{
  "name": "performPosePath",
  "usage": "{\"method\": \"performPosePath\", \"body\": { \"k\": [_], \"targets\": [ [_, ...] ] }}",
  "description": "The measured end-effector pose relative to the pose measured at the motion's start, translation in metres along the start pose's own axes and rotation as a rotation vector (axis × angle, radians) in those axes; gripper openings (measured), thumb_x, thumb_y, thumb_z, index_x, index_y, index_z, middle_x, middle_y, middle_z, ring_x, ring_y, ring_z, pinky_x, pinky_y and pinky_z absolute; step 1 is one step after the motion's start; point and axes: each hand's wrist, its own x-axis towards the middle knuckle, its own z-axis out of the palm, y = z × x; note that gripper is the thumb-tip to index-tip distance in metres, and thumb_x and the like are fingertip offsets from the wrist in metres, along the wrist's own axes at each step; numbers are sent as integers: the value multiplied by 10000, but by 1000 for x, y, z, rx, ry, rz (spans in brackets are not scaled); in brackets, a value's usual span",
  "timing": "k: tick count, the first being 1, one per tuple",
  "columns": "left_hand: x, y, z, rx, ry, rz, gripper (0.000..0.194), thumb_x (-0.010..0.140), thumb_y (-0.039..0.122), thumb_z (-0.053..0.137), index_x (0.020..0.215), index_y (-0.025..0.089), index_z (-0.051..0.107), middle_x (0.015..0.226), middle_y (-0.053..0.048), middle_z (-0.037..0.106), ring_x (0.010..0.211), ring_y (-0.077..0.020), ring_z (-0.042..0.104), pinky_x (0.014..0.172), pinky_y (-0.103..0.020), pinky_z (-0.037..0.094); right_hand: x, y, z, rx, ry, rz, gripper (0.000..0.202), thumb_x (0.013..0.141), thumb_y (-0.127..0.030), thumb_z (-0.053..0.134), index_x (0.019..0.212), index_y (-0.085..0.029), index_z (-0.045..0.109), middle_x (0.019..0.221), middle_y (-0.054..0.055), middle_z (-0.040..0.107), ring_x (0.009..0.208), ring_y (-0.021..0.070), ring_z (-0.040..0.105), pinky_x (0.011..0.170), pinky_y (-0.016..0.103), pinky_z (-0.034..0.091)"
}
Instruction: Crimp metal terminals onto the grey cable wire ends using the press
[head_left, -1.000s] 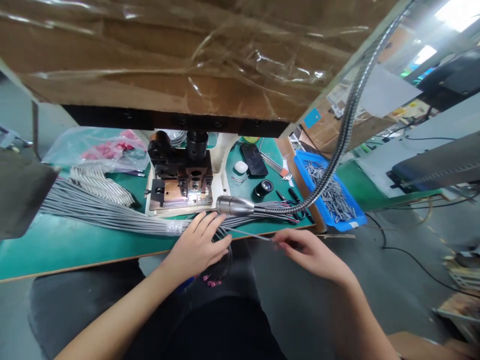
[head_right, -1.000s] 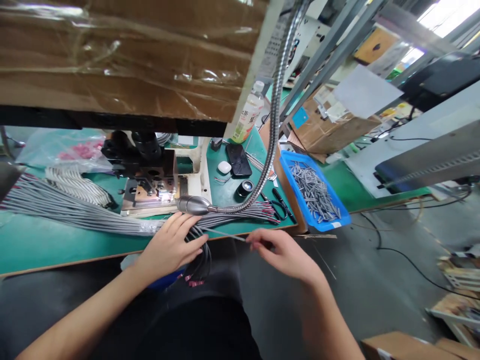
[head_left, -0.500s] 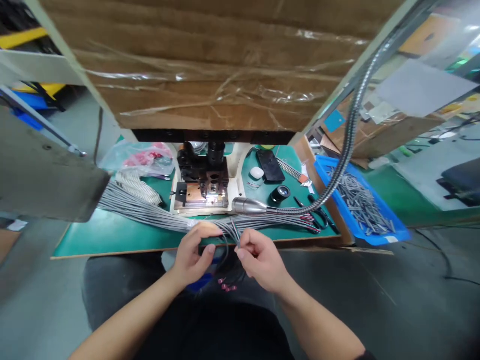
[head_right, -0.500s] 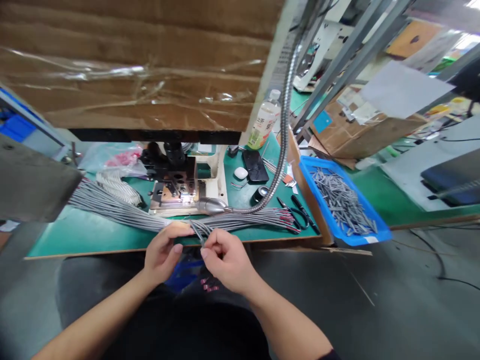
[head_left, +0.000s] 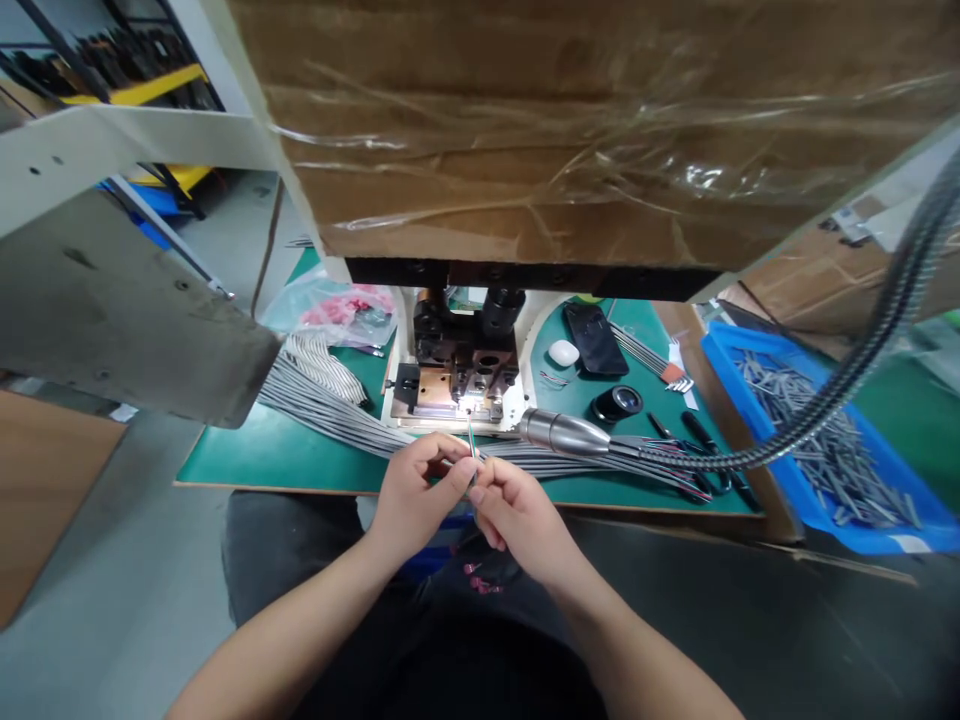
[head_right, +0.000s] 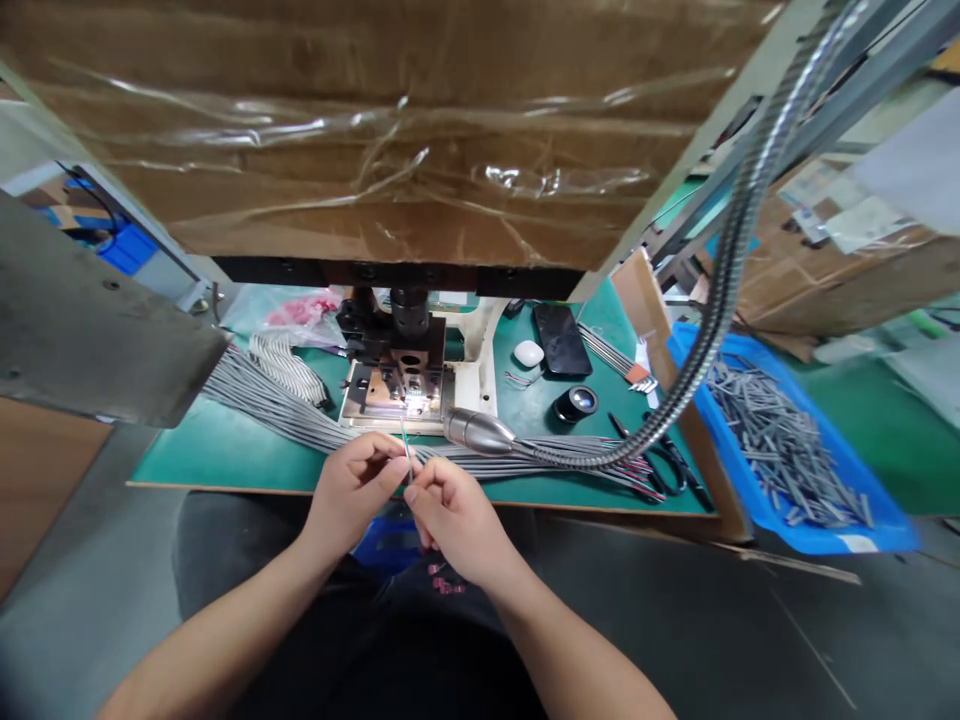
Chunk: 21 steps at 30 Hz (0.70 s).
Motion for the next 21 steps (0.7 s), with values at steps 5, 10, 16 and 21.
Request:
{"method": "performPosePath", "body": {
  "k": [5, 10, 16, 21],
  "targets": [
    [5, -1, 4, -247, -50, -58, 172, 854, 312, 739, 833, 178, 635, 799, -2, 665, 728, -130, 602, 676, -239, 476, 0, -4, -1, 17, 11, -26, 322, 919, -445, 654, 762, -216, 491, 476, -114, 420, 411, 59, 312, 427, 196, 242],
    [8, 5, 8, -298, 6, -109, 126, 861, 238, 708, 819, 176, 606, 793, 1, 692, 670, -101, 584, 639, -213, 463, -1, 1, -2, -20, 56, -16, 300, 927, -454, 643, 796, -219, 509, 509, -104, 423, 439, 72, 328, 445, 203, 263],
    [12, 16, 3, -167, -48, -148, 136, 856, 208, 661, 755, 173, 577, 711, 42, 640, 468, -57, 513, 479, -202, 375, 8, -6, -12, -126, 231, -136, 264, 949, -446, 581, 829, -218, 524, 577, -62, 485, 515, 105, 401, 502, 237, 319],
    [16, 24, 1, 83, -89, -171, 166, 864, 183, 588, 713, 198, 520, 535, 83, 507, 457, -77, 453, 472, -212, 337, 23, -38, -13, -465, 211, -139, 422, 917, -408, 619, 606, -215, 410, 595, -45, 424, 545, 106, 376, 508, 264, 304]
  ]
}}
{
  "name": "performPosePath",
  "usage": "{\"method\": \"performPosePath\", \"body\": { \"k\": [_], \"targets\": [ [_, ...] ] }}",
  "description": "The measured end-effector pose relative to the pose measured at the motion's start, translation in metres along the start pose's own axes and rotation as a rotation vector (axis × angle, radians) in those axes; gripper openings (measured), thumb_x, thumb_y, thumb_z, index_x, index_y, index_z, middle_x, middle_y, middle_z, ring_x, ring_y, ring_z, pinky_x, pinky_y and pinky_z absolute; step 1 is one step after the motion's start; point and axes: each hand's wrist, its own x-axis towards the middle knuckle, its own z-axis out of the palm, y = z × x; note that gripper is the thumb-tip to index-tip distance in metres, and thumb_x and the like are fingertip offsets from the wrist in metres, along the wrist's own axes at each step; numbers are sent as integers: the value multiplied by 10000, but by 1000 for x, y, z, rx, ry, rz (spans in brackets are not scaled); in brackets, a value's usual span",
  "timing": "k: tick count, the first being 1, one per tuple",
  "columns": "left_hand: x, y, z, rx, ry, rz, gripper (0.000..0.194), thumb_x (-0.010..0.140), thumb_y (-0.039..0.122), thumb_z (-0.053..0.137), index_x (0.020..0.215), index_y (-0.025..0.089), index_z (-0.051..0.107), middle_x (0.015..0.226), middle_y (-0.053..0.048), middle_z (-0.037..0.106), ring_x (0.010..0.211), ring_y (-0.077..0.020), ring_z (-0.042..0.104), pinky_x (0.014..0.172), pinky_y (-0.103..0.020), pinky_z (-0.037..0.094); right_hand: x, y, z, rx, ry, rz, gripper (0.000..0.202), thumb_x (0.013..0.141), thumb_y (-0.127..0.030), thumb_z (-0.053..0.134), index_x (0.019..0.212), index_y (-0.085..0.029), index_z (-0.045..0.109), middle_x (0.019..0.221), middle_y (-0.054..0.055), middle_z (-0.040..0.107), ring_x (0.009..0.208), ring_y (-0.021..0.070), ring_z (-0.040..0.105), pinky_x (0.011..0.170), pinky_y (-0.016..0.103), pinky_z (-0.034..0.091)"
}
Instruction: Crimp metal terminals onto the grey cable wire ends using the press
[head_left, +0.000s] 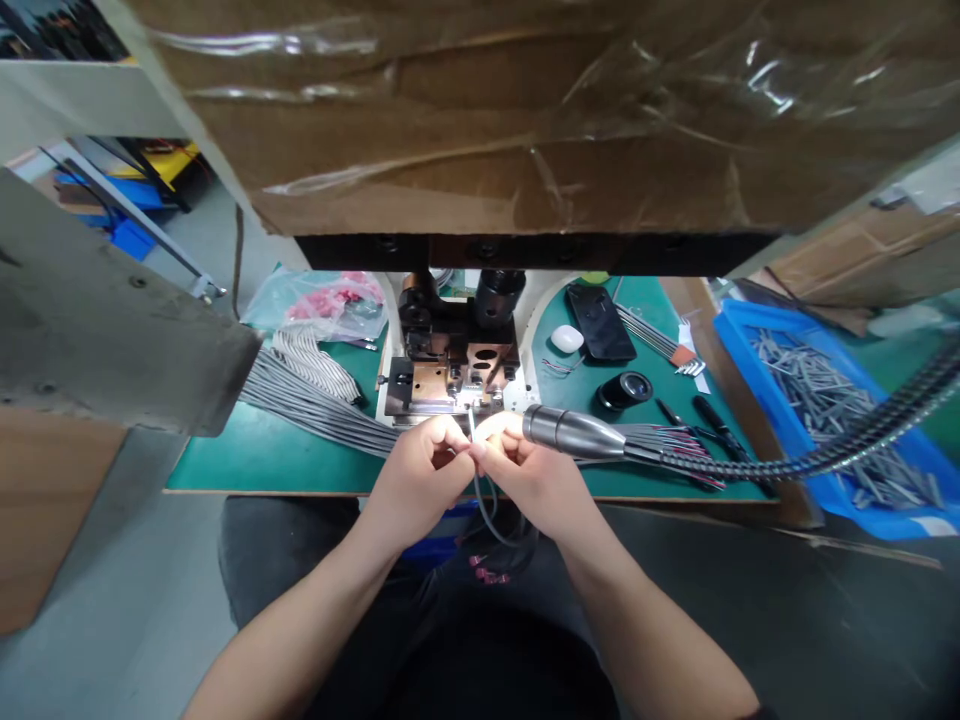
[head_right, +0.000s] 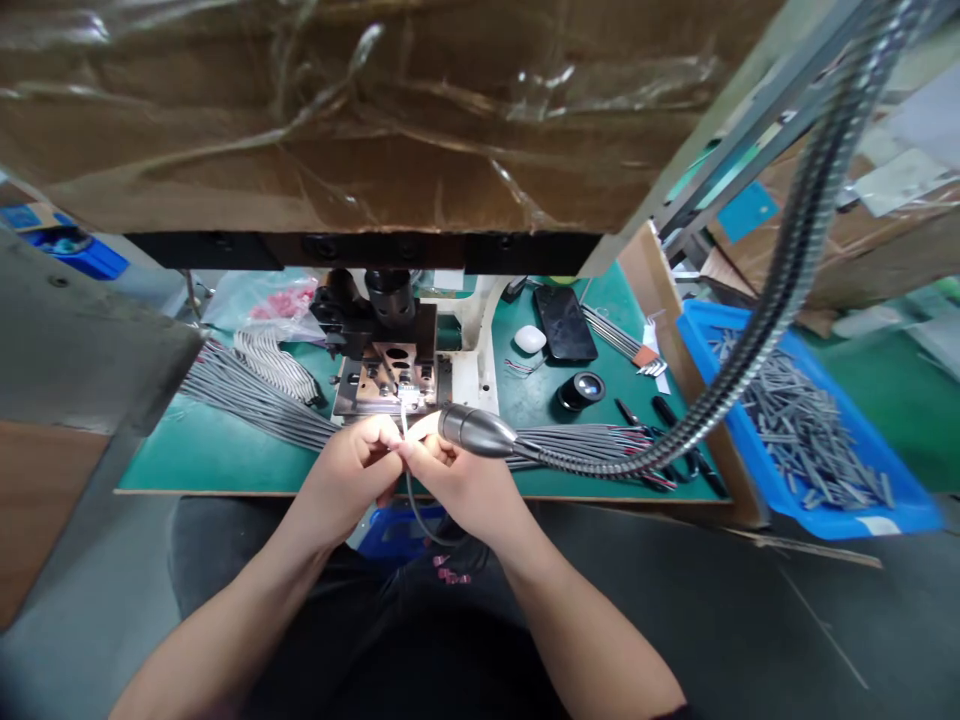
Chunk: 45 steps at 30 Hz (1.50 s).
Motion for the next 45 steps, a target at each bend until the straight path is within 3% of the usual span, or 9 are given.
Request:
{"method": "performPosePath", "body": {
  "k": [5, 9, 13, 17, 25, 36, 45],
  "targets": [
    [5, 4, -2, 139, 29, 28, 256, 890, 222, 576, 662, 199, 462, 518, 76, 477, 486, -81, 417, 504, -227, 318, 16, -2, 2, -57, 40, -135, 242, 891, -270, 629, 686, -218, 513, 679, -33, 538, 634, 131, 501, 605, 277, 411],
    [10, -4, 2, 43, 63, 35, 259, 908, 246, 574, 679, 204, 461, 501, 82, 465, 475, -82, 407, 498, -226, 310, 20, 10, 9, -27, 131, -101, 146, 857, -261, 662, 744, -212, 584, 723, -19, 600, 661, 143, 544, 620, 284, 443],
    [12, -10, 7, -37, 77, -4, 233, 905, 235, 572, 684, 208, 504, 473, 85, 480, 441, -86, 434, 465, -218, 324, 20, 20, 14, 135, 143, -45, 111, 865, -239, 643, 766, -211, 601, 665, -35, 599, 611, 128, 545, 577, 262, 435],
    [13, -7, 8, 7, 79, -39, 216, 897, 196, 560, 682, 204, 565, 444, 88, 483, 402, -77, 431, 438, -208, 324, 19, 26, 17, 283, 130, 10, 150, 895, -274, 624, 760, -212, 610, 556, -57, 571, 509, 110, 510, 507, 239, 409],
    [16, -1, 9, 64, 113, -9, 215, 834, 106, 534, 648, 199, 592, 445, 83, 483, 409, -66, 422, 456, -193, 340, 25, 29, 20, 305, 178, 48, 222, 863, -389, 681, 741, -210, 632, 479, -59, 554, 438, 103, 496, 445, 229, 397],
    [20, -7, 9, -53, 117, -74, 252, 872, 218, 565, 625, 184, 604, 439, 55, 488, 371, -68, 373, 395, -205, 245, 27, 18, 19, 389, 154, 51, 391, 825, -533, 737, 625, -227, 598, 399, -72, 458, 385, 110, 464, 405, 251, 390],
    [18, -5, 8, -12, 128, -58, 240, 871, 188, 570, 634, 196, 603, 392, 73, 452, 362, -69, 373, 396, -198, 262, 27, 23, 17, 419, 95, 56, 355, 873, -467, 728, 657, -215, 602, 439, -67, 499, 408, 101, 476, 442, 243, 404]
  ]
}}
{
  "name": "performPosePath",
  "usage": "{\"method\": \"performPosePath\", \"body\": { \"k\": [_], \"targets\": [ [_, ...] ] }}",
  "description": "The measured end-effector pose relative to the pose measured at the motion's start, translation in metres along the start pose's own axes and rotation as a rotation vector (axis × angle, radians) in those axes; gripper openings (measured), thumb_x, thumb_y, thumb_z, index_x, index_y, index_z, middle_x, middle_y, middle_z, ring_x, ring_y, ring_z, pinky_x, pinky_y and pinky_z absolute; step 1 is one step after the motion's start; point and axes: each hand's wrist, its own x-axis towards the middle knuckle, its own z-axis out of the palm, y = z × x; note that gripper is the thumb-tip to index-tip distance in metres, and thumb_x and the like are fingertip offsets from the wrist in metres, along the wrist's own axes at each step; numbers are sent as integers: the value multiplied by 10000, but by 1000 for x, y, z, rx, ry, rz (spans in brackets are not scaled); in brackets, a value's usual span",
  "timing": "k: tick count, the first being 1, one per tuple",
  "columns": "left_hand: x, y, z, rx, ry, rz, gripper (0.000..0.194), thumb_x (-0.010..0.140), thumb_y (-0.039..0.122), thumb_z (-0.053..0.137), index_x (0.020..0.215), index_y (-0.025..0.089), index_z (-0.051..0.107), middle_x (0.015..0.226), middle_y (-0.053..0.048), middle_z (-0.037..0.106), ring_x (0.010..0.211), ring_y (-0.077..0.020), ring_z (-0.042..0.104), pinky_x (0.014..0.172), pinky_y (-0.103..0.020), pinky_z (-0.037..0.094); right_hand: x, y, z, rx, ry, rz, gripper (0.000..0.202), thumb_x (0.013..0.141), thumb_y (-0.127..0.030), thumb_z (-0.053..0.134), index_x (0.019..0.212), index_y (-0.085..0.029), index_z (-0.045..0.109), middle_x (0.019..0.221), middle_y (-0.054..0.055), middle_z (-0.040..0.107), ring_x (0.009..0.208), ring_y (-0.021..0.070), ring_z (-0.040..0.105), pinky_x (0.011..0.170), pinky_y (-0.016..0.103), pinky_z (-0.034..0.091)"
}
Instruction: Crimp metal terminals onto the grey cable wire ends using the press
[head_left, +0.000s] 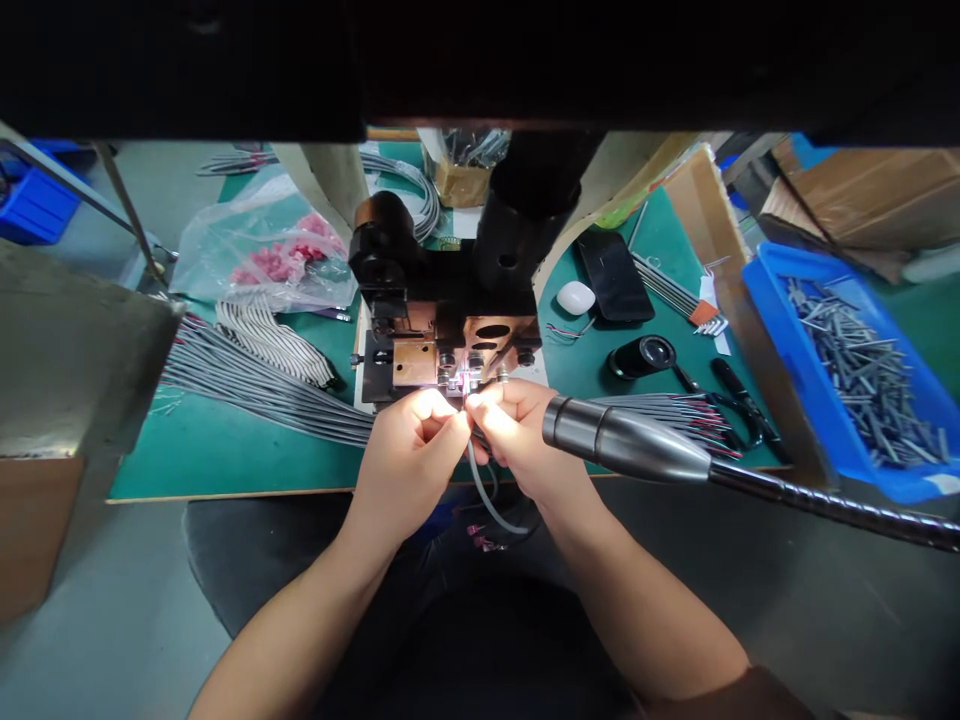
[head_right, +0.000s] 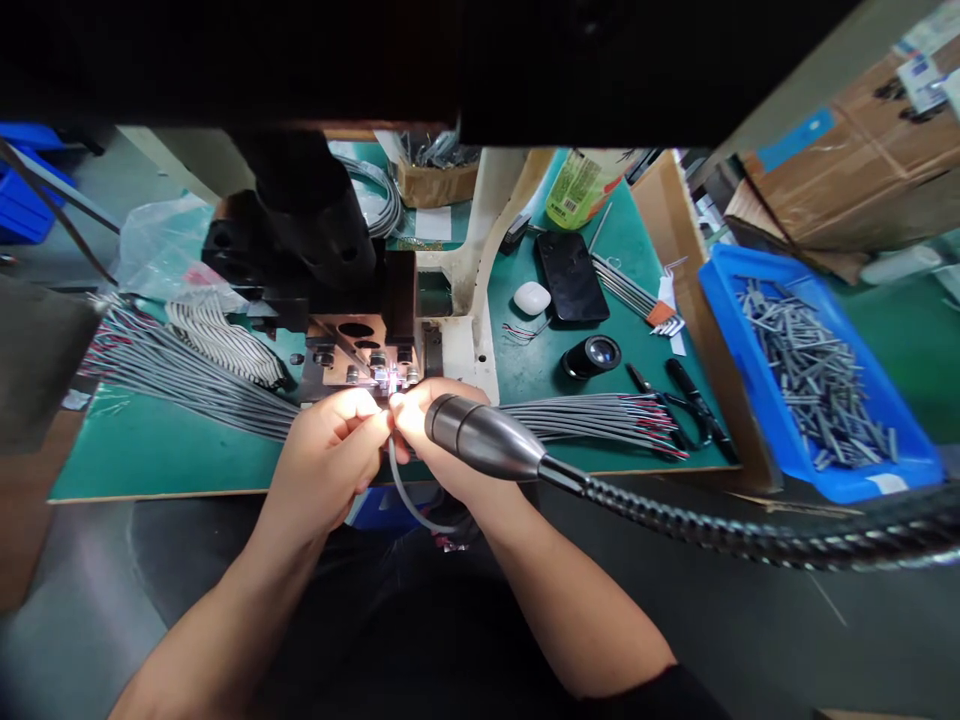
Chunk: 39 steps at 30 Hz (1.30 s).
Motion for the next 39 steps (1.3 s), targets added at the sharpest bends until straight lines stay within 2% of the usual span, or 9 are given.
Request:
{"method": "performPosePath", "body": {
  "k": [6, 9, 14, 19, 24, 28, 31, 34, 39],
  "targets": [
    [-1, 3, -2, 122, 4, 58, 267, 888, 216, 579, 628, 193, 631, 408, 58, 477, 377, -75, 404, 417, -207, 299, -2, -3, -1, 34, -25, 12, 342, 877, -464, 725, 686, -214, 590, 466, -70, 504, 439, 107, 502, 470, 249, 422],
    [1, 2, -3, 48, -19, 0, 264, 883, 229, 580, 628, 189, 636, 410, 54, 468, 369, -73, 382, 395, -207, 266, 0, -6, 2, 29, -13, -4, 381, 868, -485, 729, 645, -218, 574, 448, -70, 484, 425, 104, 482, 450, 248, 408],
    [4, -1, 0, -55, -44, -59, 247, 884, 255, 570, 659, 176, 634, 500, 17, 581, 358, -65, 386, 368, -207, 251, 2, -8, 5, 10, 11, -17, 458, 849, -517, 737, 565, -224, 530, 419, -59, 480, 394, 95, 444, 408, 243, 359],
    [1, 1, 3, 4, 13, 6, 212, 864, 210, 559, 652, 199, 557, 467, 52, 523, 377, -72, 419, 391, -204, 286, 1, -8, 0, 63, -41, 36, 396, 853, -473, 747, 622, -213, 558, 442, -64, 485, 438, 103, 481, 451, 244, 391],
    [-2, 6, 2, 149, 35, 83, 210, 856, 165, 548, 650, 203, 532, 495, 52, 550, 433, -73, 453, 436, -206, 333, 3, -3, -1, 63, -28, -13, 383, 861, -429, 744, 599, -210, 569, 424, -72, 459, 431, 98, 468, 446, 240, 386],
    [1, 5, 1, 44, 20, 33, 237, 846, 182, 553, 616, 204, 501, 461, 56, 517, 384, -63, 400, 393, -205, 268, 2, -6, -1, 33, -32, -4, 369, 887, -417, 716, 610, -211, 583, 440, -60, 489, 443, 106, 487, 440, 244, 370],
    [4, 3, 0, -41, -25, -26, 227, 848, 220, 574, 624, 197, 550, 431, 55, 492, 354, -62, 389, 371, -200, 237, 1, -12, -1, -5, -65, 23, 398, 917, -420, 683, 596, -220, 560, 441, -51, 492, 460, 118, 505, 455, 256, 387],
    [5, 3, -1, -12, -24, -23, 226, 838, 218, 581, 617, 186, 608, 409, 52, 475, 348, -64, 397, 366, -196, 251, 2, -13, -1, -48, -41, 26, 389, 913, -424, 689, 597, -228, 577, 425, -55, 482, 426, 111, 468, 430, 258, 369],
    [5, 2, 0, -26, -10, -19, 224, 825, 203, 569, 611, 185, 629, 450, 29, 553, 348, -65, 412, 349, -200, 242, 4, -8, 1, -73, 9, 21, 420, 872, -460, 726, 558, -228, 571, 422, -44, 518, 384, 100, 430, 376, 250, 310]
  ]
}}
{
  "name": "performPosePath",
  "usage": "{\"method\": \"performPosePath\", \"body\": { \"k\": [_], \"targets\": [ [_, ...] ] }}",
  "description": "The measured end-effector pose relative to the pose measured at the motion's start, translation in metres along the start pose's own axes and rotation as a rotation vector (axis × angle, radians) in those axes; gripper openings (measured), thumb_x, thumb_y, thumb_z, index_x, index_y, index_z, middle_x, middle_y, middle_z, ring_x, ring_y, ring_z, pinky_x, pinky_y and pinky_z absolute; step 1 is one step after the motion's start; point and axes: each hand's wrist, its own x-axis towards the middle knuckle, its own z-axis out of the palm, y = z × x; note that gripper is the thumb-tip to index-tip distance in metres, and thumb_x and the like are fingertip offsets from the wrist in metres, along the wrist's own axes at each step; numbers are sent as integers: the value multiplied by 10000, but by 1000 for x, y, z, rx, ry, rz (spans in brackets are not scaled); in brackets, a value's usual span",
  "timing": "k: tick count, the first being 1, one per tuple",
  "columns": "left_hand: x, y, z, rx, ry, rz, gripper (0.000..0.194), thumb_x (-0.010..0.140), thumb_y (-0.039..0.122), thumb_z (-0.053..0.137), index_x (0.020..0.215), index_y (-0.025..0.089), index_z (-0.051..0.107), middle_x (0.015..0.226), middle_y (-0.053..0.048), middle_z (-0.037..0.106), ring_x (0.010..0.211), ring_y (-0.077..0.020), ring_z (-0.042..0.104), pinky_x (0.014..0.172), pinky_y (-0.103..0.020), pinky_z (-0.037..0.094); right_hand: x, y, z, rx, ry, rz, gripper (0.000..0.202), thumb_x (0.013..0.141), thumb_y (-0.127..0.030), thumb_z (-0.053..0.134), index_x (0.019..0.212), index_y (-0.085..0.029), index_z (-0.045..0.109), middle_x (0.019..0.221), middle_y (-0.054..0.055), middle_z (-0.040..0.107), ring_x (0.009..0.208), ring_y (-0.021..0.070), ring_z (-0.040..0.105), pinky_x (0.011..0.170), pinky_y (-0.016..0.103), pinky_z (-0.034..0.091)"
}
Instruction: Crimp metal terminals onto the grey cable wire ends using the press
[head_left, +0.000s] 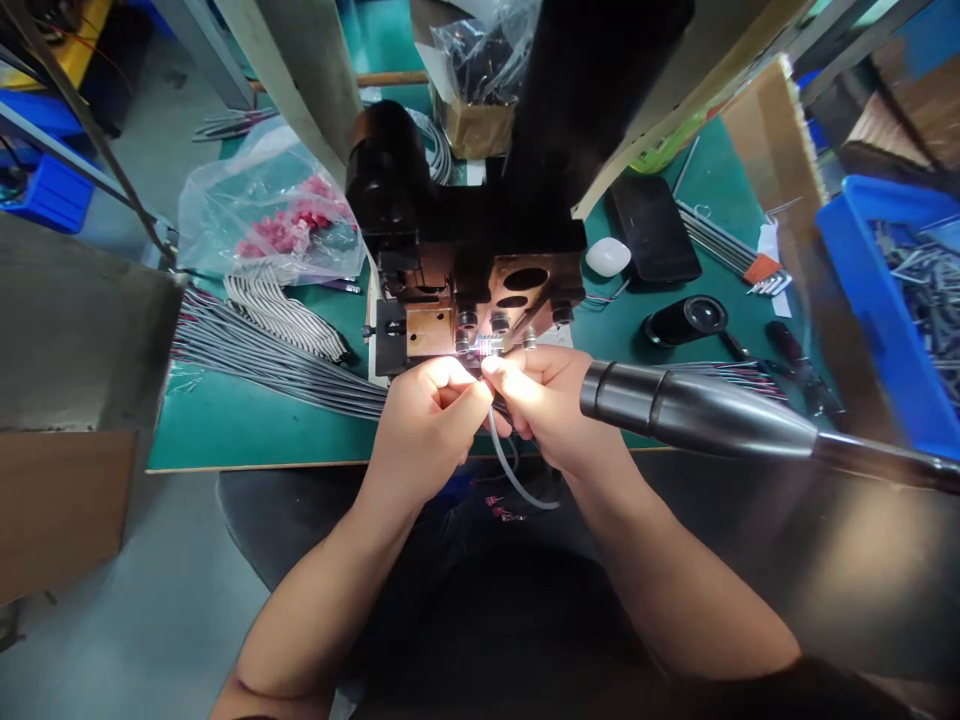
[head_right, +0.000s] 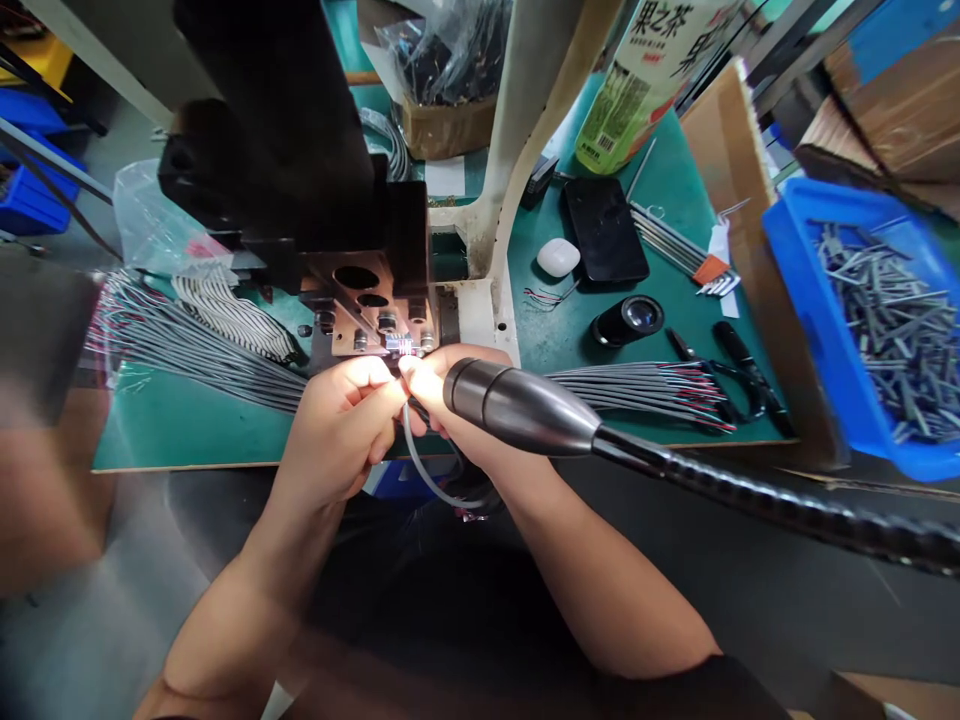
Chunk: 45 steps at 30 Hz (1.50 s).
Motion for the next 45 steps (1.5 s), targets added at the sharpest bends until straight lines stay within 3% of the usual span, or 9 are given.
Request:
{"method": "performPosePath", "body": {
  "k": [6, 10, 13, 16, 19, 24, 30, 40, 45],
  "targets": [
    [0, 0, 2, -138, -51, -11, 234, 851, 210, 556, 621, 180, 594, 568, 11, 667, 331, -35, 395, 341, -194, 249, 0, -6, -3, -45, -27, -54, 513, 898, -459, 698, 482, -223, 512, 404, -46, 484, 383, 90, 414, 395, 250, 308],
    [1, 1, 1, -184, -80, -56, 244, 874, 226, 555, 639, 171, 587, 578, 4, 683, 317, -24, 392, 339, -181, 249, -6, -8, -8, -283, 44, -106, 430, 920, -416, 676, 553, -219, 571, 471, -33, 546, 431, 105, 460, 430, 260, 351],
    [2, 2, 0, -182, -78, -88, 236, 875, 241, 570, 651, 167, 582, 593, -7, 694, 319, -28, 416, 340, -176, 258, -10, 1, -15, -542, 185, -294, 156, 903, -350, 698, 803, -230, 707, 612, -15, 649, 531, 137, 552, 521, 285, 428],
    [3, 3, 0, -163, -87, -93, 243, 873, 241, 563, 643, 164, 581, 582, -4, 687, 324, -32, 421, 348, -173, 280, -10, 11, -24, -826, 109, -514, 162, 930, -291, 661, 1070, -252, 733, 714, -5, 696, 641, 165, 611, 660, 324, 472],
    [2, 5, 1, -148, -96, -92, 239, 879, 225, 551, 652, 157, 586, 602, -3, 698, 328, -27, 418, 357, -166, 297, -7, 14, -31, -1015, 51, -656, 157, 957, -279, 642, 1077, -246, 738, 678, -20, 674, 631, 157, 591, 663, 323, 450],
    [0, 5, 3, -139, -79, -52, 225, 908, 234, 557, 696, 163, 580, 632, 6, 704, 345, -25, 441, 359, -151, 301, -4, 8, -31, -1083, 63, -772, 127, 972, -263, 643, 1057, -235, 732, 720, -21, 702, 644, 141, 613, 636, 303, 441],
    [-2, 4, 3, -123, -76, -49, 191, 929, 280, 566, 780, 170, 612, 677, -1, 717, 357, -31, 452, 367, -159, 321, -4, 2, -28, -1129, 103, -808, 117, 972, -241, 625, 1003, -228, 737, 627, -39, 662, 580, 131, 592, 600, 298, 423],
    [-3, 1, 1, -129, -66, -46, 197, 935, 277, 579, 770, 171, 600, 664, 8, 707, 354, -32, 461, 360, -151, 332, -4, -4, -26, -1094, 114, -809, 168, 983, -283, 632, 877, -207, 738, 649, -20, 686, 562, 120, 603, 586, 288, 424],
    [-2, 2, 1, -113, -59, -46, 182, 935, 267, 565, 796, 164, 622, 678, -3, 714, 354, -33, 460, 361, -156, 334, -4, -4, -27, -1104, 92, -813, 117, 972, -240, 636, 980, -221, 752, 645, -30, 684, 577, 127, 606, 588, 289, 422]
  ]
}}
